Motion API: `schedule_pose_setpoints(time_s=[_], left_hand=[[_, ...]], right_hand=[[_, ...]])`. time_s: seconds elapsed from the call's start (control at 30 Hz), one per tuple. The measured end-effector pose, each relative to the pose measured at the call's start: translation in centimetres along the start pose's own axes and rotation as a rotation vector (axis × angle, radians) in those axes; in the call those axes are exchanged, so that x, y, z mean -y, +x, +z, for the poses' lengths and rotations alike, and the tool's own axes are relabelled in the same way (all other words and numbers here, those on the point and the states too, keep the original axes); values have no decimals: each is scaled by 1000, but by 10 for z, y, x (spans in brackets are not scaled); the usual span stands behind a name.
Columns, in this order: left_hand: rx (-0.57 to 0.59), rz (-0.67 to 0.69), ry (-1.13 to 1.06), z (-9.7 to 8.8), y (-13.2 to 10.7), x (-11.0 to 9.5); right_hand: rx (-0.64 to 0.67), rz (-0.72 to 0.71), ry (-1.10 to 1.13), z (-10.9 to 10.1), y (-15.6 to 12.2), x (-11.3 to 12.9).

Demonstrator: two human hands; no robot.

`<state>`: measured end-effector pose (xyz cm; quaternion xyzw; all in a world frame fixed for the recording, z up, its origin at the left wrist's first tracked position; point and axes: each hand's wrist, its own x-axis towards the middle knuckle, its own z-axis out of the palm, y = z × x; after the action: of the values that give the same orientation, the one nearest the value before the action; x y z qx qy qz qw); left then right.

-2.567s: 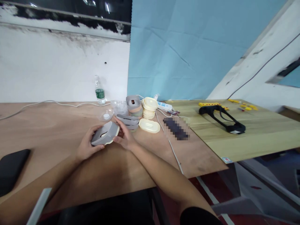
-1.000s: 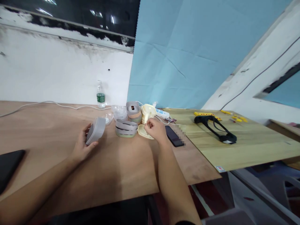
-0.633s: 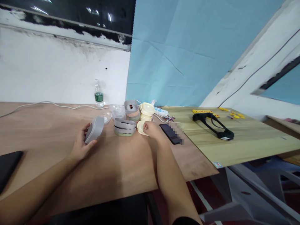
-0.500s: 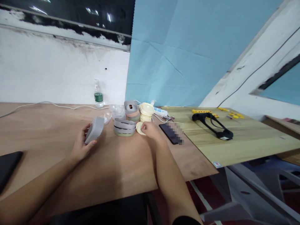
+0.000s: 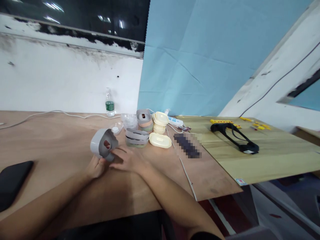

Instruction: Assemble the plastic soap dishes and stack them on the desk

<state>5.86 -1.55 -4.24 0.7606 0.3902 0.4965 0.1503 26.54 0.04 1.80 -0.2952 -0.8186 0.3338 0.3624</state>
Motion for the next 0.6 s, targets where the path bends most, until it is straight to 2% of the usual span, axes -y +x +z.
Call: schedule_pose_setpoints(time_s=[0.1,0.17,0.23,0.37,0.47,0.6], left_hand=[[86,-3,34,2,-3,1],[138,9,55,0,1,-3],[205,31,101,-4,9,-11],[243,1,304,-10,25,-17],[178,-49,437,-12,34,-3],[113,-120,559,-13,45,23]], right_hand=[[115,-255,-358,5,-1,-3],[90,-296,-447,0,-2,-6],[-28,-292,-444,-8,-4,-10],[-402,-272,-422,-35,-5,-18],[-582,-197,-466,-61,-6,-28],[-692,-87,-530,-84,-5,-40]])
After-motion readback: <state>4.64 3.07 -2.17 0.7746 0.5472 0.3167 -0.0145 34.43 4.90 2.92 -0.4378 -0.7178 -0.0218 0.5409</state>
